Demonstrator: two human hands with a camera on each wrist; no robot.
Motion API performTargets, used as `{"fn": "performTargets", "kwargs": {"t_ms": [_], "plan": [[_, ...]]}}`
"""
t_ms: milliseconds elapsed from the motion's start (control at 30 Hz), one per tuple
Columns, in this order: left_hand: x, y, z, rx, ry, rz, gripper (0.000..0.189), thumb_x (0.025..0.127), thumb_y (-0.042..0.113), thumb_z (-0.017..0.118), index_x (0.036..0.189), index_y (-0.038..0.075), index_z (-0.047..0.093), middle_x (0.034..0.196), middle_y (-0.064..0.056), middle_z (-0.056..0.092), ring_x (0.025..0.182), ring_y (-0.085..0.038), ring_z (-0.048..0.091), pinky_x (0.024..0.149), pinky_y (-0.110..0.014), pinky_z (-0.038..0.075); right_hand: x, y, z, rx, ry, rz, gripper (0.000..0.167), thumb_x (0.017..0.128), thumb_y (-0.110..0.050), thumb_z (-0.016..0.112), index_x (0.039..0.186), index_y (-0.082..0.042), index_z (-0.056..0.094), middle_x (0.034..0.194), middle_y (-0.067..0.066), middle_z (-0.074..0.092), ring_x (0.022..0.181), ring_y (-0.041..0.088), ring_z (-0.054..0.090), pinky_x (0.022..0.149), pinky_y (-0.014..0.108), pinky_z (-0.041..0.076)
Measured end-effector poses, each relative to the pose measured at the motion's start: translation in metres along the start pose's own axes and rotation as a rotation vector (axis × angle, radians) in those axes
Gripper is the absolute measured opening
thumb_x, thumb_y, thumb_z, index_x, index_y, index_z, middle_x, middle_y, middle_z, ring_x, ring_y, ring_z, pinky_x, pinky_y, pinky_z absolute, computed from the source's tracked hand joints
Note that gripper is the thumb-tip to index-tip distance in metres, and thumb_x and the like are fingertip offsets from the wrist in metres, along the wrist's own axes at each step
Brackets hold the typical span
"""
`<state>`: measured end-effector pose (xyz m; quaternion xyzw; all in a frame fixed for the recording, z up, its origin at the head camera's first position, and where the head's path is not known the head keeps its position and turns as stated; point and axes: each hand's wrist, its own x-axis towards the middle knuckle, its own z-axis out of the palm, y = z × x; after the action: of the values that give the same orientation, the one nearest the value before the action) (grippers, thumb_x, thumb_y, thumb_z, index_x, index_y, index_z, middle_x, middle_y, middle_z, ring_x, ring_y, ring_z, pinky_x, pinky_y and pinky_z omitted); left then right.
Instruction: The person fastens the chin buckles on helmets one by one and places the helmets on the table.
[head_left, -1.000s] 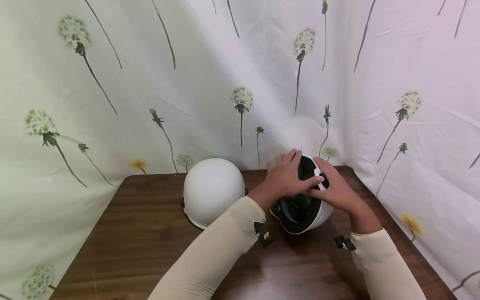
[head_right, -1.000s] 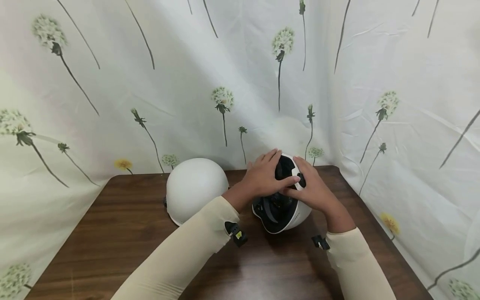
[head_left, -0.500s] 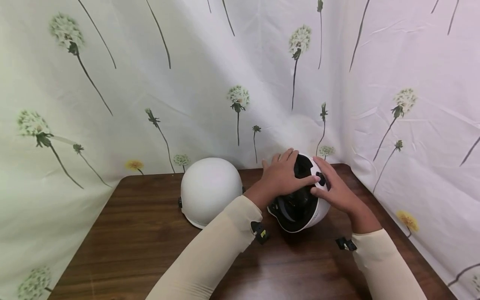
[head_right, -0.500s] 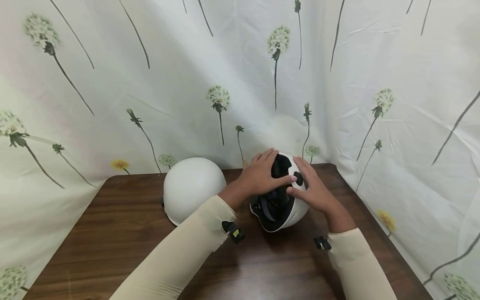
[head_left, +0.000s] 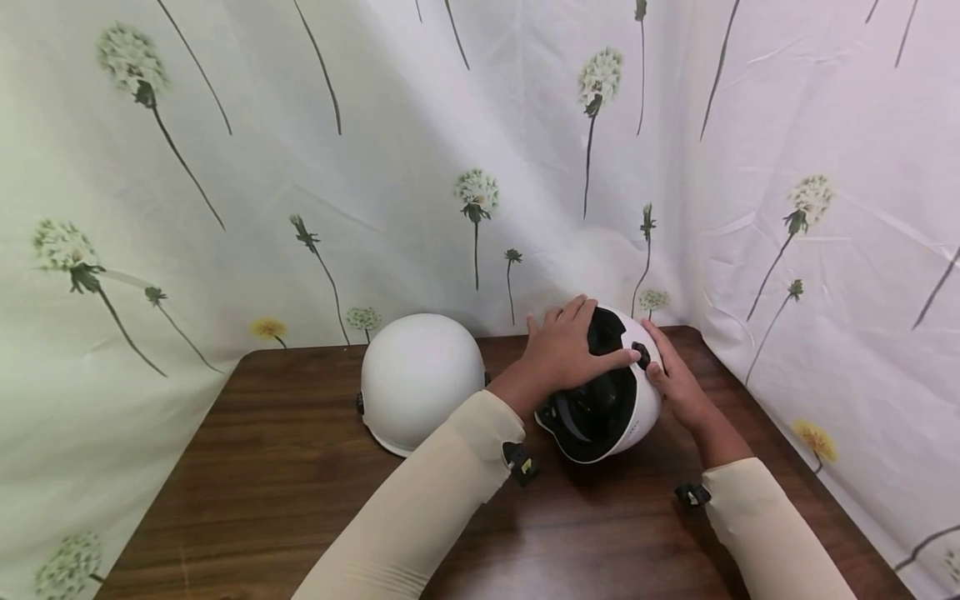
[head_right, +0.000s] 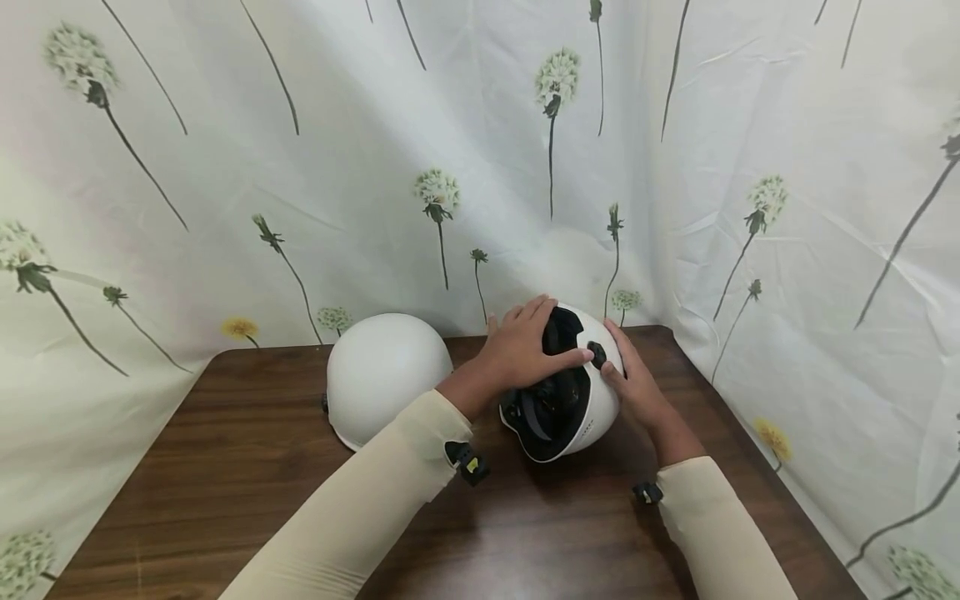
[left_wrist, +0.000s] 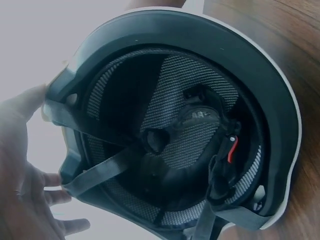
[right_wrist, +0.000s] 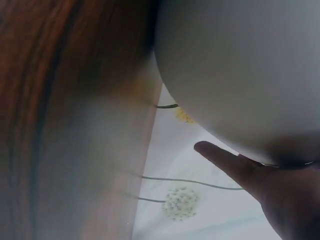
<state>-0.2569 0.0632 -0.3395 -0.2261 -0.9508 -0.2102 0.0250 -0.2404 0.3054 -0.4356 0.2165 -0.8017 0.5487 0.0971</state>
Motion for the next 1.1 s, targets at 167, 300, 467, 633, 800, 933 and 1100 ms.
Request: {"fn": "performTargets", "kwargs": {"t_ms": [167,300,467,633,800,933,1100], "plan": [[-0.001,0.0,0.003,0.01,0.003,0.005,0.109,0.093,0.089,0.054,0.176,0.024,0.025,0.183,0.001,0.025,0.167,-0.033,0.03,0.131,-0.077,0.017,-0.002,-0.002,0.003,0.092,-0.004,0.077,0.084,0.116,-0.05,0.047,0.176,-0.008,0.008,0.182,0.026,0.004,0.161,0.019,0.021,0.109,0.004,0.032],[-0.003,-0.002,0.003,0.004,0.001,0.022,0.109,0.094,0.088,0.055,0.176,0.024,0.025,0.184,0.001,0.024,0.168,-0.034,0.029,0.131,-0.077,0.016,-0.003,-0.007,0.005,0.125,0.003,0.124,0.079,0.117,-0.039,0.049,0.176,-0.007,0.006,0.182,0.026,0.004,0.155,0.016,0.026,0.107,0.005,0.036],[-0.005,-0.009,0.004,-0.04,0.009,0.056,0.106,0.096,0.083,0.058,0.176,0.024,0.024,0.184,0.002,0.022,0.169,-0.034,0.026,0.132,-0.076,0.014,-0.004,-0.015,0.009,0.184,0.03,0.144,0.081,0.116,-0.036,0.055,0.176,-0.005,0.011,0.182,0.026,0.008,0.145,0.002,0.032,0.106,0.006,0.038],[-0.006,-0.012,0.006,-0.06,0.027,0.07,0.106,0.095,0.082,0.061,0.176,0.025,0.024,0.184,0.003,0.023,0.169,-0.034,0.026,0.132,-0.076,0.014,-0.006,-0.015,0.008,0.315,-0.019,0.121,0.093,0.111,-0.041,0.062,0.176,-0.006,0.005,0.181,0.025,0.001,0.141,-0.006,0.037,0.107,0.008,0.043],[-0.006,-0.012,0.007,-0.076,0.044,0.074,0.106,0.094,0.083,0.062,0.175,0.024,0.026,0.183,0.003,0.025,0.167,-0.034,0.028,0.131,-0.078,0.015,-0.011,-0.013,0.002,0.391,-0.097,0.159,0.1,0.11,-0.043,0.061,0.176,-0.011,-0.007,0.178,0.026,-0.003,0.129,-0.006,0.055,0.098,0.018,0.055],[-0.006,-0.012,0.006,-0.092,0.04,0.071,0.106,0.094,0.082,0.061,0.176,0.025,0.025,0.184,0.004,0.023,0.168,-0.034,0.027,0.131,-0.078,0.014,-0.013,-0.017,0.001,0.415,-0.107,0.239,0.097,0.113,-0.037,0.058,0.175,-0.015,-0.013,0.176,0.022,0.005,0.122,-0.001,0.062,0.093,0.025,0.059],[-0.006,-0.017,0.005,-0.112,0.011,0.089,0.103,0.096,0.08,0.062,0.176,0.026,0.024,0.184,0.004,0.021,0.168,-0.037,0.025,0.131,-0.078,0.013,-0.015,-0.027,0.008,0.438,-0.029,0.33,0.089,0.113,-0.024,0.058,0.176,-0.017,-0.005,0.161,0.002,0.032,0.118,0.003,0.066,0.092,0.028,0.061]]}}
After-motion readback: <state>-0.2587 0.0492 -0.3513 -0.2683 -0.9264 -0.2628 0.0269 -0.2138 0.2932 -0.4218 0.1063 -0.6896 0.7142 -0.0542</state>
